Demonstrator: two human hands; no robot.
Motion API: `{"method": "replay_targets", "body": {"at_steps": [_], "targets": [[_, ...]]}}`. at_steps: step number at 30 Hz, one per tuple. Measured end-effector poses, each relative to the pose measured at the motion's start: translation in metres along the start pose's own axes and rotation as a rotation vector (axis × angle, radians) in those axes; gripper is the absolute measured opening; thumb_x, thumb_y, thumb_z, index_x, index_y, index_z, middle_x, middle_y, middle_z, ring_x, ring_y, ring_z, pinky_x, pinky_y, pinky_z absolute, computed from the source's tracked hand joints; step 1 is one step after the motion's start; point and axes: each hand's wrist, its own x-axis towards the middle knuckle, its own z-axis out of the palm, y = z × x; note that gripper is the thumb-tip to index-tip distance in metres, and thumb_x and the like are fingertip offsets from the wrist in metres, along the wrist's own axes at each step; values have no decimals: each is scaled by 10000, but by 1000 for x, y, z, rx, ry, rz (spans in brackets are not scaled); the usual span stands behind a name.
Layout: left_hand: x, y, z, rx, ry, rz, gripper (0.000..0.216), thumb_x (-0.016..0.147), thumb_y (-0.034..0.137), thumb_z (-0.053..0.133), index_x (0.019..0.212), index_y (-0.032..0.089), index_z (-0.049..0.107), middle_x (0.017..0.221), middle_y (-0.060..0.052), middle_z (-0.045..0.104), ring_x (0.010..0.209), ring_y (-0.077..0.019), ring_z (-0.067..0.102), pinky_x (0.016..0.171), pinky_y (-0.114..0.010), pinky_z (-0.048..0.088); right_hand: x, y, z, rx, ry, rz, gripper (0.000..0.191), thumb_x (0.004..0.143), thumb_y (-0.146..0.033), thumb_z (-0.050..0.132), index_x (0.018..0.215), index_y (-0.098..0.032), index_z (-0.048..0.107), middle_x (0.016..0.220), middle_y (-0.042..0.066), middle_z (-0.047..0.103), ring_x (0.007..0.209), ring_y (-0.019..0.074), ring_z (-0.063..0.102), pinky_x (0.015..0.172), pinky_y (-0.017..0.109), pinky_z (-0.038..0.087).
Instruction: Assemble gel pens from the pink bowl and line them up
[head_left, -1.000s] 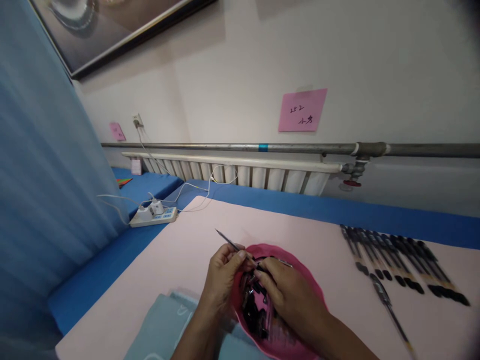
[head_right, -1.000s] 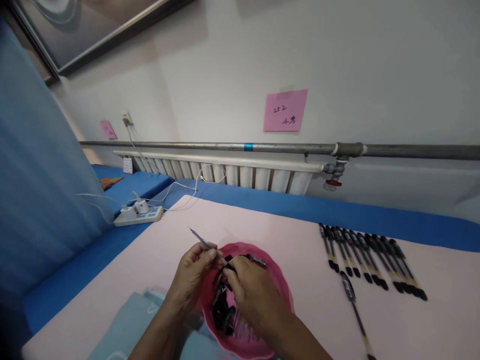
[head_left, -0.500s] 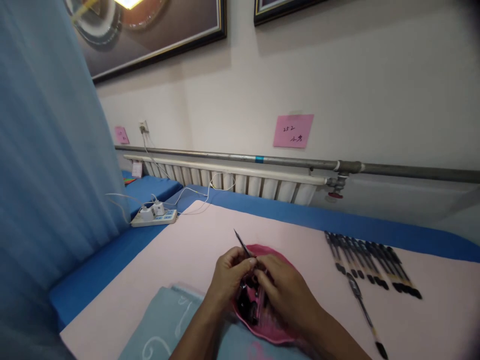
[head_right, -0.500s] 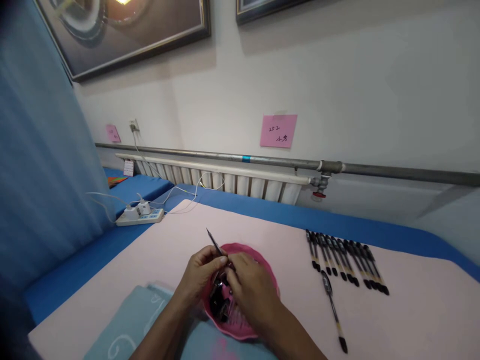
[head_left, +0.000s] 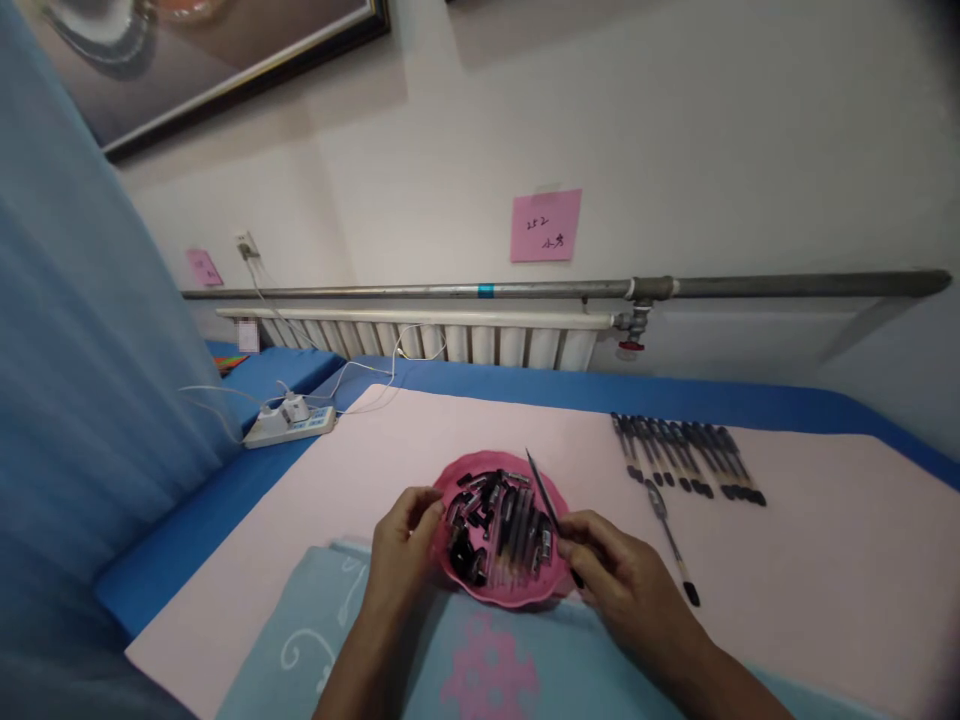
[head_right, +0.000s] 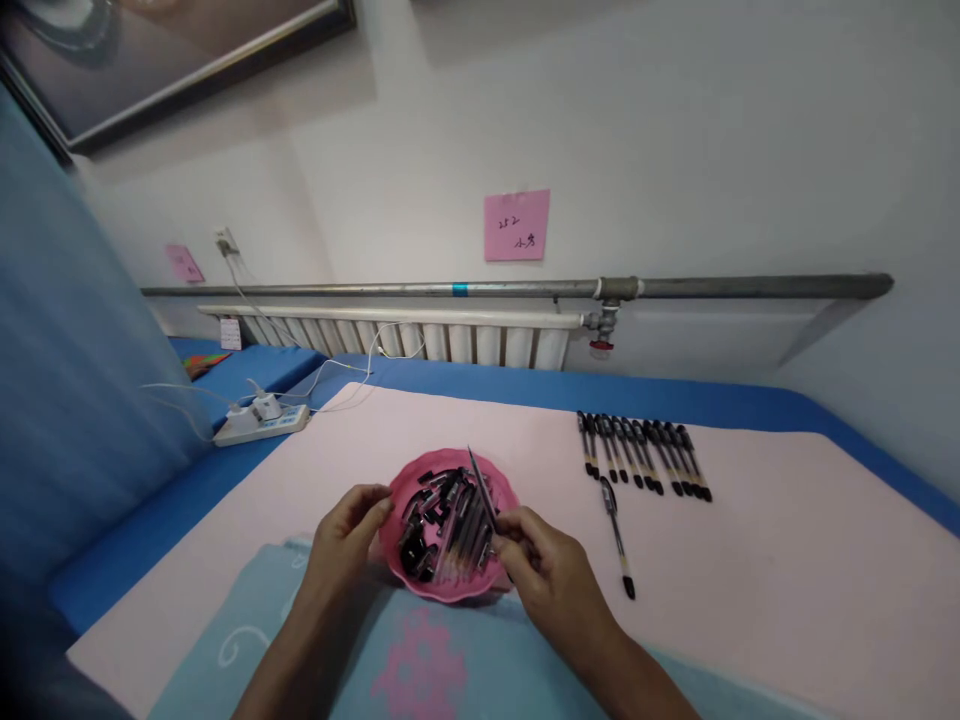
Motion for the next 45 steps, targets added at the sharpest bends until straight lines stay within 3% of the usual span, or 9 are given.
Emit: {"method": "replay_targets", "body": {"at_steps": [6,10,17,24,29,32,36,40,45], "targets": [[-1,4,8,521,-120,245,178,769,202,490,834,205,656,848,-46,662,828,-197,566,757,-314,403,-19,10,-7,14,-12,101,183,803,-356,454,793,-214,570,604,-28,514,554,131,457,522,231,371],[12,11,20,849,-250,260,255,774,140,445,850,209,679,875,-69,670,863,-225,559,764,-331,380,-24,13,-12,-16,-14,118,177,800,-355,456,776,-222,570,588,-34,494,528,124,432,511,227,354],[25,6,49,956,-320,220,192,643,82,532,684,185,688,828,-123,665,890,-300,548,791,-406,342,-24,23,-9,-12,-54,117,170,812,-350,449,795,-221,558,594,-37,474,546,125,420,519,228,337],[31,3,53,728,-257,157,150,583,58,548,565,185,626,774,-109,647,903,-297,541,839,-409,324,-23,23,-7,29,-38,93,139,797,-299,439,772,-211,544,604,-36,459,561,124,415,529,228,329],[22,11,38,389,-181,62,57,648,213,579,678,195,625,692,-31,621,702,-192,556,690,-313,402,-23,20,-6,12,-47,77,149,792,-299,442,796,-215,565,603,-36,459,568,129,418,535,233,329],[13,14,29,155,-105,-20,171,692,347,564,723,183,601,638,8,591,582,-134,527,583,-263,413,-26,20,-1,-12,-98,75,155,797,-325,458,806,-218,570,608,-34,478,573,133,432,542,239,332],[7,10,24,-95,36,-98,248,631,400,627,679,162,574,595,29,562,524,-93,495,527,-230,393,-31,17,4,-30,-148,61,144,805,-316,461,828,-222,569,624,-32,508,584,134,452,547,237,333],[6,12,24,-288,106,-151,317,538,376,721,722,146,603,627,18,595,513,-75,500,507,-214,389,-33,13,5,-41,-167,7,134,819,-289,444,825,-222,559,650,-27,534,587,128,466,541,230,329],[0,23,28,-428,98,-198,393,485,301,791,804,127,642,672,4,622,531,-68,538,518,-199,421,-35,10,4,-62,-148,-62,107,816,-252,439,782,-215,535,673,-26,541,597,123,483,539,225,322]]}}
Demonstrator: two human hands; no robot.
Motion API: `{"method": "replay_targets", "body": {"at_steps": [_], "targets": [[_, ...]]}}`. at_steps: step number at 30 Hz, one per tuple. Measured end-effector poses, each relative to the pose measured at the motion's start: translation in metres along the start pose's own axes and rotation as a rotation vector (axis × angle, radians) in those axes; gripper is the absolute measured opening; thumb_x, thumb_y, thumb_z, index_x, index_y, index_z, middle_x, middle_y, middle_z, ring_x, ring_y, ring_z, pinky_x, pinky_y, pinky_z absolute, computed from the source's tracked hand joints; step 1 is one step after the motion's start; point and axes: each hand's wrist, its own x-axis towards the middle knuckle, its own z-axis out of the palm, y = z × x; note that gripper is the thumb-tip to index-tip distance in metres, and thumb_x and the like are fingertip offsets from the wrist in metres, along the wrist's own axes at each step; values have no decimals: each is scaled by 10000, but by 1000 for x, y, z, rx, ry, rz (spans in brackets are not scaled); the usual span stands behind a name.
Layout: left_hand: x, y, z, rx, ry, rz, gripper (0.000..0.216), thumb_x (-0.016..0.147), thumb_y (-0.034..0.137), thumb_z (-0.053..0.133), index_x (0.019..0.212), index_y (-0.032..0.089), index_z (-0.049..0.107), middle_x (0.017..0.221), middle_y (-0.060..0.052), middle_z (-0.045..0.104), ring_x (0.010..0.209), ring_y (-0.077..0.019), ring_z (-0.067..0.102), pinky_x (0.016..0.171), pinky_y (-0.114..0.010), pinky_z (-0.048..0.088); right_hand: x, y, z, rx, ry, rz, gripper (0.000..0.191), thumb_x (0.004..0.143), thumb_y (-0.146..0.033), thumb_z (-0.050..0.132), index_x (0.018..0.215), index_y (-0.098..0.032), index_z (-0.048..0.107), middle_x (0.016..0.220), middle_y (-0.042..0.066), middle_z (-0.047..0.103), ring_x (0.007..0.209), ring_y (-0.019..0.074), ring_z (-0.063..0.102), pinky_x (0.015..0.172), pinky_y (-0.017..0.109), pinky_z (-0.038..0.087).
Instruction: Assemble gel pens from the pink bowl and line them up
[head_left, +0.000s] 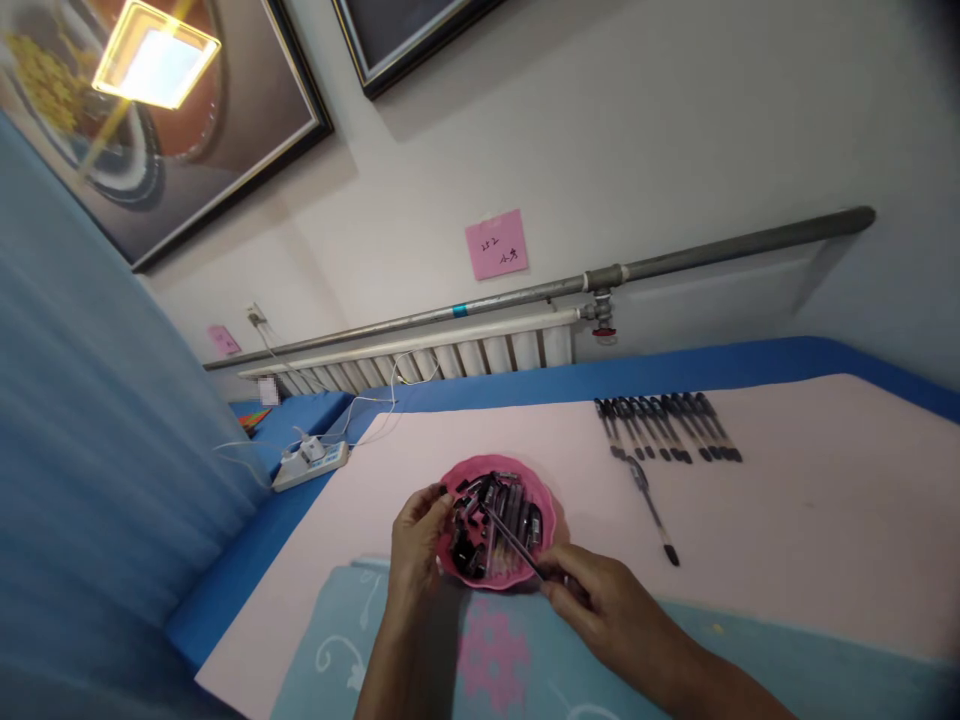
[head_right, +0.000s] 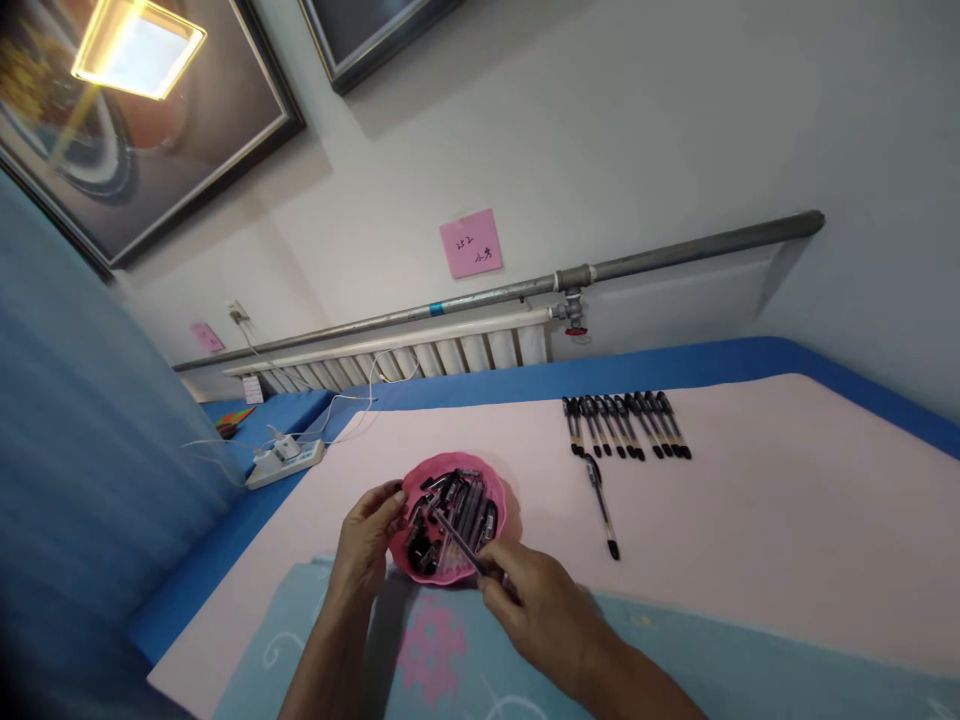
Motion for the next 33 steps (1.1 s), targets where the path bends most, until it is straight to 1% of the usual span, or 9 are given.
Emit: {"method": "replay_targets", "body": {"at_steps": [3,8,11,15,20,23,27,30,33], "targets": [[-8,2,5,-67,-25,-46,349,497,292,799,758,130,634,662,-5,634,562,-89,579,525,-200,445,-1,-1,1,-7,1,-15,98,809,-230,442,761,-212,526,667,-27,533,591,119,478,534,221,318],[-20,4,13,-254,-115,-226,278,531,220,800,747,134,647,726,-26,686,615,-99,619,581,-207,485,-2,-1,3,-25,-13,-52,110,813,-212,434,746,-207,521,662,-28,539,591,119,479,542,223,318],[-23,5,15,-282,-130,-259,238,563,205,785,747,130,655,740,-24,691,642,-100,627,596,-201,487,-3,-1,4,-43,-9,-57,108,808,-202,438,736,-206,519,658,-31,538,589,119,477,541,224,314],[-26,6,15,-274,-142,-243,241,560,210,786,746,127,658,740,-27,692,632,-100,623,591,-204,484,-3,-1,4,-37,-6,-54,116,812,-198,432,760,-205,535,661,-30,547,584,117,479,538,224,313],[-31,2,16,-170,-90,-194,310,502,220,813,754,126,658,695,-25,685,551,-90,594,556,-207,474,-3,-1,6,3,-4,-54,117,812,-199,438,761,-199,543,660,-28,555,584,117,484,531,221,318],[-33,0,18,-150,-103,-156,333,471,247,825,730,122,657,649,-6,666,529,-91,583,541,-210,474,-4,-1,8,12,8,-57,108,812,-205,443,739,-199,523,658,-30,548,587,118,480,540,224,326],[-34,-4,19,-125,-124,-120,334,481,269,818,738,126,660,666,-14,669,550,-104,592,538,-213,467,-6,-3,10,23,-12,-68,119,841,-222,416,778,-207,516,687,-25,547,606,123,489,562,231,344],[-33,-9,17,-96,-165,-127,324,512,289,802,754,124,664,676,-20,670,542,-107,587,524,-216,456,-7,-5,10,30,-23,-86,119,840,-219,419,758,-206,505,693,-23,540,623,126,491,582,236,354],[-34,-14,17,-117,-190,-138,299,531,294,792,742,129,659,677,-18,668,564,-111,594,541,-219,458,-8,-6,11,51,-8,-67,120,842,-242,423,767,-206,510,688,-21,535,620,127,485,577,235,357]]}}
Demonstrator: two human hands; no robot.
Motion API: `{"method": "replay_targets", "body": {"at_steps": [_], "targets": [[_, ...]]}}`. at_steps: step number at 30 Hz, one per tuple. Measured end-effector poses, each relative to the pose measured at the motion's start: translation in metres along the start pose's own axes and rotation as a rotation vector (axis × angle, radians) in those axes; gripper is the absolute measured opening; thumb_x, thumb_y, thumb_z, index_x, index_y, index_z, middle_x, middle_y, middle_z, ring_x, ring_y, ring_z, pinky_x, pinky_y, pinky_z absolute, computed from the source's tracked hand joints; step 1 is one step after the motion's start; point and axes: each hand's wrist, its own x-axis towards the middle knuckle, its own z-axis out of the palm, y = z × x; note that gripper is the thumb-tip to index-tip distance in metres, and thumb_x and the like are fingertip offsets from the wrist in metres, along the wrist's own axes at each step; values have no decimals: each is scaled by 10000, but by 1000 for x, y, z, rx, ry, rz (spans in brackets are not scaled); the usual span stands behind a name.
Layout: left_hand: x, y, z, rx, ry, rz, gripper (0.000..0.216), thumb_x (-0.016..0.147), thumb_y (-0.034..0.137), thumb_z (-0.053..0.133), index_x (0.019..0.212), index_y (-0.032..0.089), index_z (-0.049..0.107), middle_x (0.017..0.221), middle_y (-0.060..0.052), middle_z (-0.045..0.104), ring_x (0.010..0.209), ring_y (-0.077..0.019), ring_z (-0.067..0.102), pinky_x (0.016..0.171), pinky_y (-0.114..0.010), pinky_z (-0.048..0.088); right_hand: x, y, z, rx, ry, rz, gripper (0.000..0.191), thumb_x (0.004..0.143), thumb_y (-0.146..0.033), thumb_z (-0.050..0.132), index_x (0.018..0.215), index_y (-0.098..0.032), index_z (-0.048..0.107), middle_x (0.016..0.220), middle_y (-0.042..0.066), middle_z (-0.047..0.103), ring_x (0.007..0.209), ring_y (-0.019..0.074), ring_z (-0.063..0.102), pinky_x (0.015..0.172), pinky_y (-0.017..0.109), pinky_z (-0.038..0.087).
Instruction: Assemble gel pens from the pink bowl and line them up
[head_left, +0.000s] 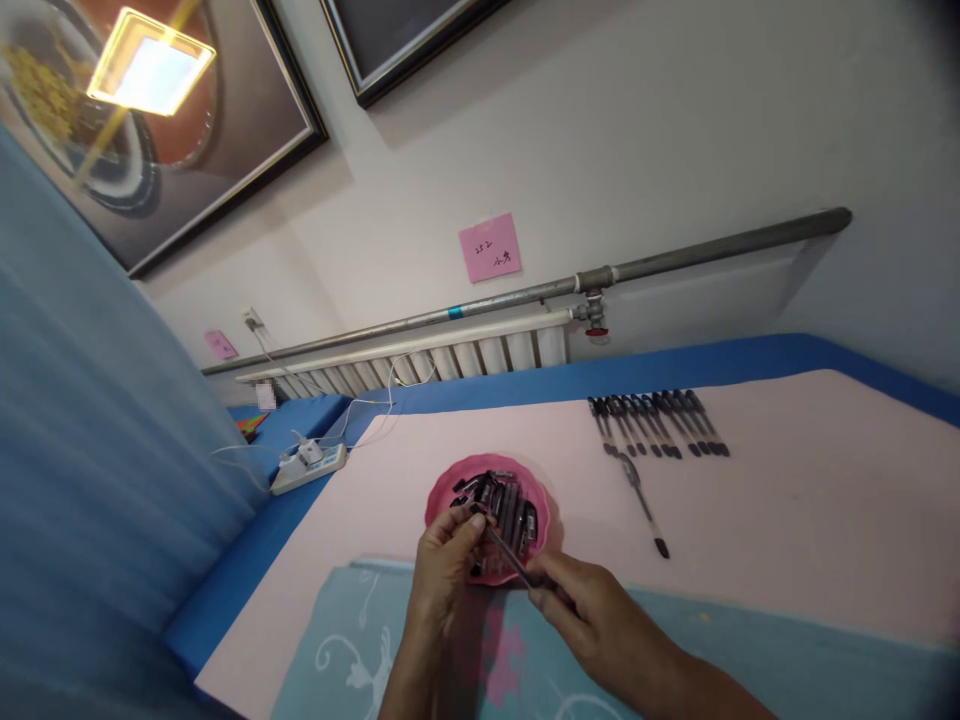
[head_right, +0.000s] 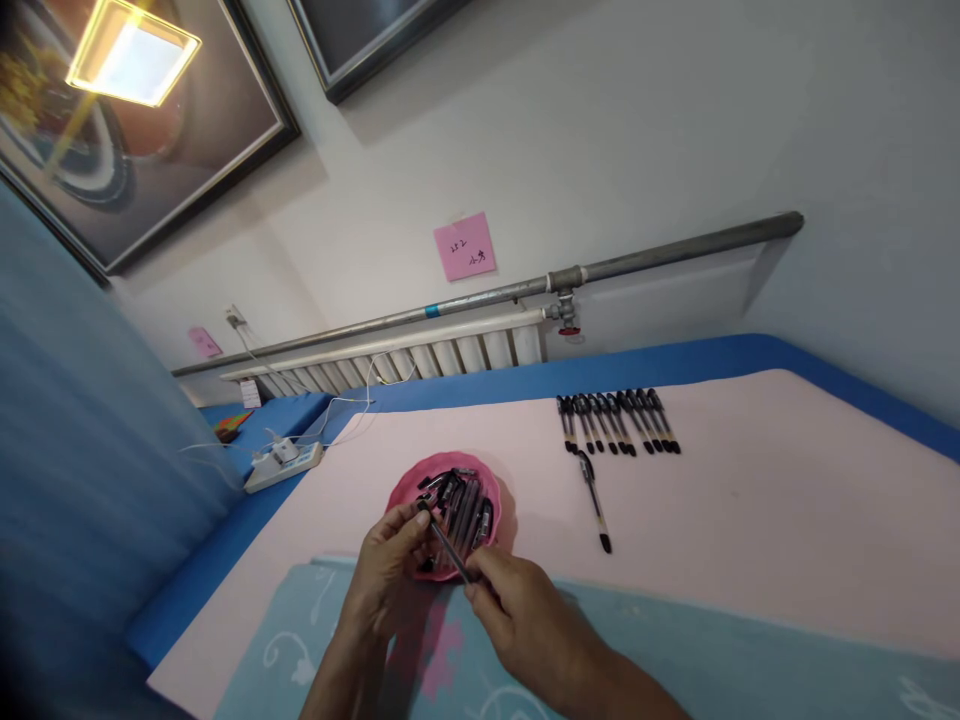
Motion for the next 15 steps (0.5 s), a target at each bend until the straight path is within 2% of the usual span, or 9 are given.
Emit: {"method": "replay_targets", "body": {"at_steps": [4,9,15], "targets": [[-4,-4,7,-30,-23,-26,293,537,303,789,727,135,641,659,-21,664,538,-118,591,525,-229,452,0,-2,1,43,21,44,131,839,-268,427,747,-204,496,640,-34,484,576,117,438,549,226,350],[-8,-9,11,-70,-19,-63,295,512,285,801,701,138,629,662,-30,668,561,-128,599,582,-252,462,1,-3,-1,108,-4,63,128,824,-269,426,730,-206,486,622,-40,451,560,114,419,543,220,346],[-9,-9,6,-62,-117,-76,229,578,265,772,715,134,643,702,-43,677,620,-126,605,643,-248,459,4,-2,-3,171,-23,82,134,811,-295,433,720,-204,473,609,-46,401,561,111,392,533,219,334]]}}
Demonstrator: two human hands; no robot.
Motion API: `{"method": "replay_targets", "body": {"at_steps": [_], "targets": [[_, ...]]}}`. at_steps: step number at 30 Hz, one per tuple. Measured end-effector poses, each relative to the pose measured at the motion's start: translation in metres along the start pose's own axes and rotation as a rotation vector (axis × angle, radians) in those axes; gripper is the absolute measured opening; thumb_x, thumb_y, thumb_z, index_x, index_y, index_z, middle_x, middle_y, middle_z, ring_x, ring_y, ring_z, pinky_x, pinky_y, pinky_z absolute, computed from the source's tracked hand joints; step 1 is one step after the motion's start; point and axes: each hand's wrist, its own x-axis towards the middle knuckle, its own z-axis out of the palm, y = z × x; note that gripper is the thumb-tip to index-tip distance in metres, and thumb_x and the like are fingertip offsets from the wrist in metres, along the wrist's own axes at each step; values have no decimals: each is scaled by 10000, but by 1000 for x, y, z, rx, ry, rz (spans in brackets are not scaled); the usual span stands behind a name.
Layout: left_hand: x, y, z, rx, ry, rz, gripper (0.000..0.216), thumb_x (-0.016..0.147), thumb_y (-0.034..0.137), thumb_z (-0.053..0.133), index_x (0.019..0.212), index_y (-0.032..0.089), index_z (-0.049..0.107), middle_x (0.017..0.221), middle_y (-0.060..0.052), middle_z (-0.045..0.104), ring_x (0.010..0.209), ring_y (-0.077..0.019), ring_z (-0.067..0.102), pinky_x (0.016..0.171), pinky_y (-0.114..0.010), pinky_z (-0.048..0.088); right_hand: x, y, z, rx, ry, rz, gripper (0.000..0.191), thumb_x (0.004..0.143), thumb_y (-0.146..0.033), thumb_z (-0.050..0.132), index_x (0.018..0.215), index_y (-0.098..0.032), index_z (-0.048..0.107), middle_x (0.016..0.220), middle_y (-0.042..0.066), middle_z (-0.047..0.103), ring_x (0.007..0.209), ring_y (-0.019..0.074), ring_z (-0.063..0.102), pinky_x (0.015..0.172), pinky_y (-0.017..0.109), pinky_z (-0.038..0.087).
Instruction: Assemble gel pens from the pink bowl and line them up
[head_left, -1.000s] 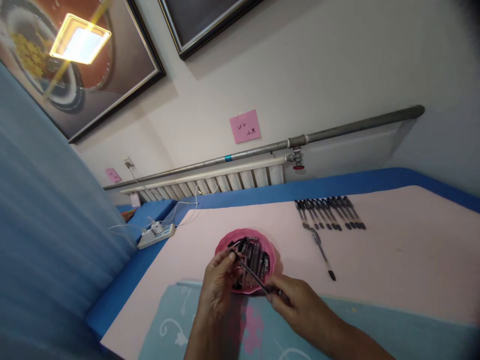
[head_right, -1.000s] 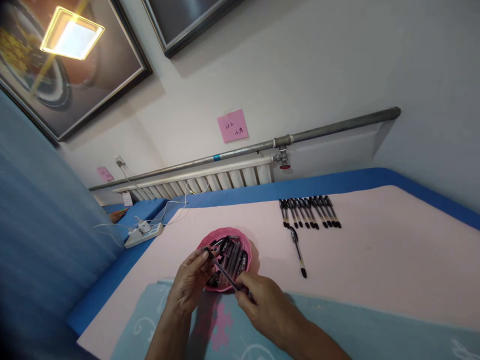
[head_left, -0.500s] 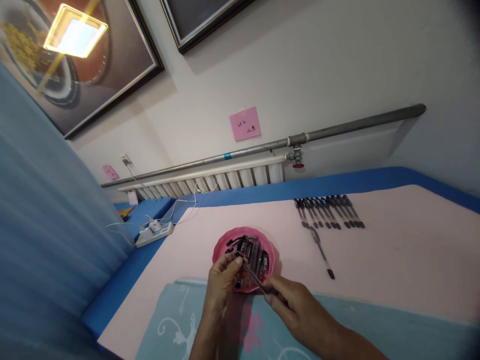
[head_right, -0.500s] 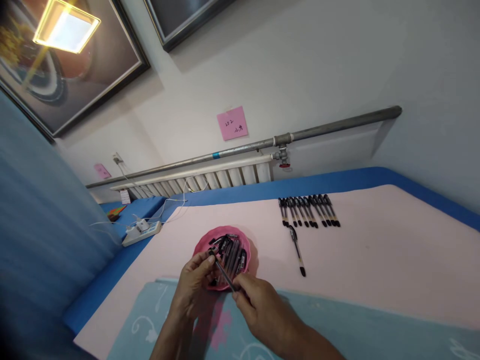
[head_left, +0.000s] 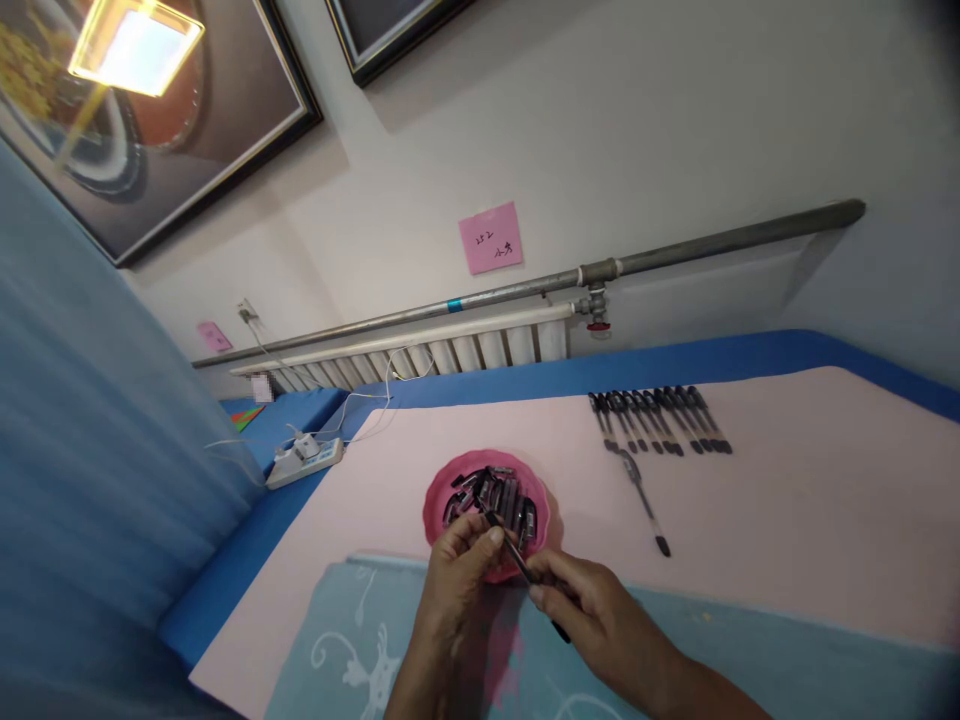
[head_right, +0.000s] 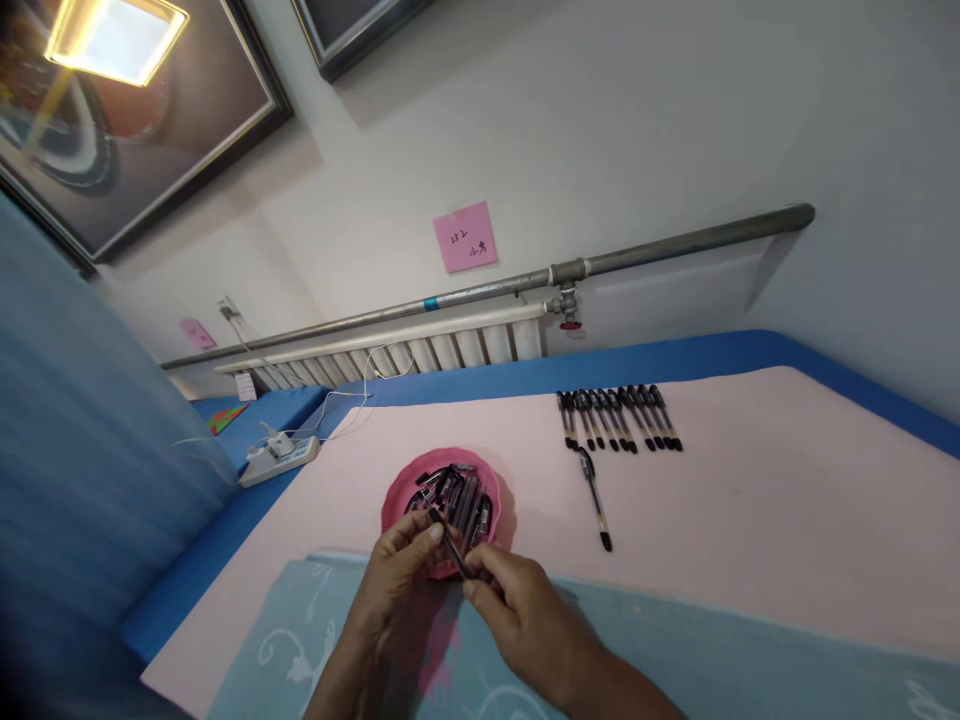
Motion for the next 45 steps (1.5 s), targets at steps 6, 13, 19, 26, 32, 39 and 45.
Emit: {"method": "replay_targets", "body": {"at_steps": [6,13,19,26,32,39,45], "targets": [[3,9,3,-51,-40,-74,383,664,449,680,886,139,648,738,-77,677,651,-169,628,626,-297,488,3,-2,-7,183,-87,92,108,794,-259,436,733,-195,498,581,-61,361,525,91,362,496,208,302],[9,0,9,-53,18,11,272,691,384,681,801,141,629,656,-28,658,574,-120,604,567,-237,473,0,-3,-6,349,-79,126,129,824,-283,433,746,-197,491,604,-64,402,454,60,313,450,201,261],[2,-8,17,-132,4,28,249,723,391,648,787,151,621,656,-33,673,592,-133,623,555,-227,461,-2,-4,3,408,-27,149,134,799,-311,460,732,-200,491,575,-69,402,431,57,291,440,201,255],[13,8,5,93,-69,-19,321,696,366,673,910,131,633,819,-79,689,681,-152,631,628,-257,468,3,2,-10,359,79,246,193,805,-389,471,784,-204,522,579,-63,390,451,70,326,438,210,259],[55,58,-32,359,180,251,297,693,330,641,908,128,608,730,-23,639,582,-102,562,589,-245,436,8,1,-29,250,209,292,223,791,-422,474,762,-211,542,565,-63,364,458,80,301,448,223,265],[55,46,-63,941,187,272,124,728,233,551,803,188,639,772,-14,651,737,-152,569,697,-279,418,13,11,-32,78,233,335,210,761,-409,490,755,-221,583,563,-35,461,502,116,409,493,229,337],[55,32,-37,1613,-88,274,151,743,194,548,775,233,690,824,-34,675,855,-216,546,791,-368,338,15,16,-36,16,202,331,217,772,-415,487,785,-239,614,677,-8,600,628,155,534,580,223,406]]}}
